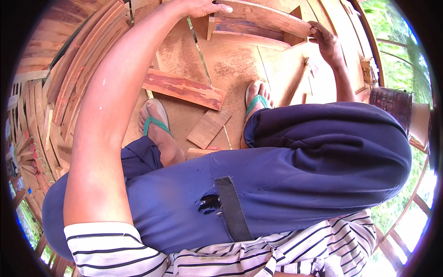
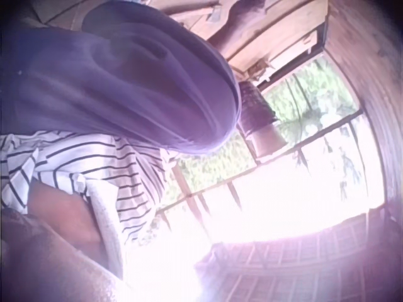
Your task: The person assembles a small wooden box by hand, fitting planks into a rectangular frame and tapping them with a small axe to secure the joints. The person repeatedly adjusts and repositions the pieces to align the corners.
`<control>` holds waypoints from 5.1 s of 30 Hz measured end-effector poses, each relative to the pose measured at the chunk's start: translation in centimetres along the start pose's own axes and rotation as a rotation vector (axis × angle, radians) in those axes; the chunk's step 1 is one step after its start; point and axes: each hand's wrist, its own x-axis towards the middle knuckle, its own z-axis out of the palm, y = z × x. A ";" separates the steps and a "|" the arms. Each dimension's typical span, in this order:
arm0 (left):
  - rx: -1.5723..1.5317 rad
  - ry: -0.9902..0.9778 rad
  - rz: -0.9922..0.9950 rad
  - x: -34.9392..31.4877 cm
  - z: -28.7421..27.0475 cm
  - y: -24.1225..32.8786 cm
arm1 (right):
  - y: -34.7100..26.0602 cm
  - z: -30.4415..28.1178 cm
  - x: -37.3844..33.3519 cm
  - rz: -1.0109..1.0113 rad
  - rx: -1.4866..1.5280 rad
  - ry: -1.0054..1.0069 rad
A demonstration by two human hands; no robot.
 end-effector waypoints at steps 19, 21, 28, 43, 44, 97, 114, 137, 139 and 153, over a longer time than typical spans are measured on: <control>-0.204 -0.020 -0.069 -1.4 -0.6 2.0 | -6.9 5.4 2.8 -0.388 -0.340 -0.177; -0.460 0.127 -0.057 -2.7 -0.1 0.3 | -10.8 4.4 1.2 -0.340 -0.381 -0.165; -0.913 0.355 -0.581 -0.9 3.2 1.7 | -7.8 6.3 -9.3 0.011 -0.149 -0.365; -0.448 0.397 -0.360 3.9 -3.7 3.3 | -3.6 6.8 -14.3 0.855 -0.466 -0.081; -0.327 0.398 -0.370 4.5 -4.5 3.8 | -2.2 7.2 -14.3 0.878 -0.443 -0.086; -1.312 0.636 -0.619 2.1 7.8 2.0 | 0.8 6.7 -15.8 0.692 -0.294 0.135; -1.632 0.551 -0.702 1.2 6.2 0.6 | -5.5 11.7 -9.6 0.301 -0.190 -0.347; -0.466 0.105 -0.157 2.1 0.7 1.9 | -8.2 3.7 6.7 -0.254 -0.458 -0.238; -0.417 0.080 -0.131 2.2 0.9 1.7 | -8.5 3.8 6.7 -0.256 -0.448 -0.220; -0.129 -0.285 0.011 10.9 0.5 7.7 | -7.4 3.5 6.7 -0.382 -0.462 -0.009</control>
